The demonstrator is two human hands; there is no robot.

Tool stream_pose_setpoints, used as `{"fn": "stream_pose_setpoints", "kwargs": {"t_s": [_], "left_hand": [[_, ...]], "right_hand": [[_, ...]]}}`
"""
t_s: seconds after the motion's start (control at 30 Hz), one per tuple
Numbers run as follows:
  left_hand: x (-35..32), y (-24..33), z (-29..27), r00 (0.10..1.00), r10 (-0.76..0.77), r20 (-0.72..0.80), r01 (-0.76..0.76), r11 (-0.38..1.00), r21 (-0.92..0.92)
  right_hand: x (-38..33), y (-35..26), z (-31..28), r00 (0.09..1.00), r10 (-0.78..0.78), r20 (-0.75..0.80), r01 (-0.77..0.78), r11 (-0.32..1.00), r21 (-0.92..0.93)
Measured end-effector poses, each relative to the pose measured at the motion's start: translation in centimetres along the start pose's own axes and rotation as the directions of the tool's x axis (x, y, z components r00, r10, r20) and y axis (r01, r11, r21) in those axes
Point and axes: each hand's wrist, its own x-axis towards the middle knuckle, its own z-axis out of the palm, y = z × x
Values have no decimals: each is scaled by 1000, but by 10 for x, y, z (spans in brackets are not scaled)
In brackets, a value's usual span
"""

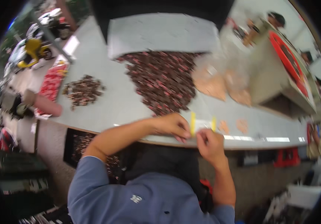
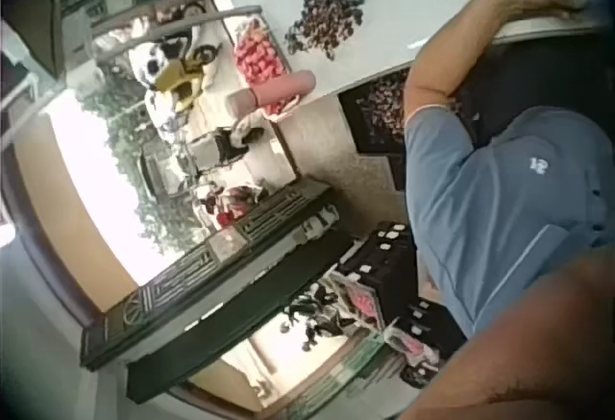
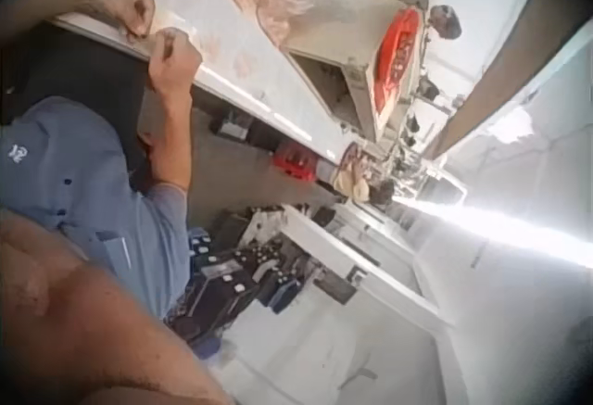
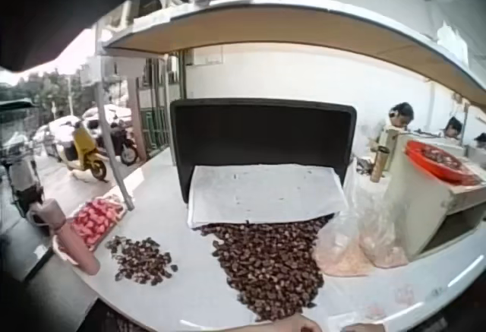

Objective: Sorting and inspecting small plastic components on a workbench.

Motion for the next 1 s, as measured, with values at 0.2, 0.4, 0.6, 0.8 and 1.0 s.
{"fn": "stream_pose_setpoints", "kwargs": {"t_s": [0.2,0.4,0.6,0.8,1.0], "left_hand": [[10,6,0,999,-50,-4,50,998,48],[13,-4,5,999,-50,-12,50,999,-9],[15,-4,5,997,-67,-37,65,997,-44],[13,-3,3,997,-64,-42,62,996,-57],[14,-4,2,998,-58,-34,54,992,-116]], "right_hand": [[10,13,-52,998,32,56,-12,942,-335],[14,20,-47,982,-67,177,152,835,-528],[19,25,-41,968,-60,243,194,791,-580],[22,25,-37,964,-56,260,205,778,-594],[18,12,-37,988,-122,96,153,867,-473]]}}
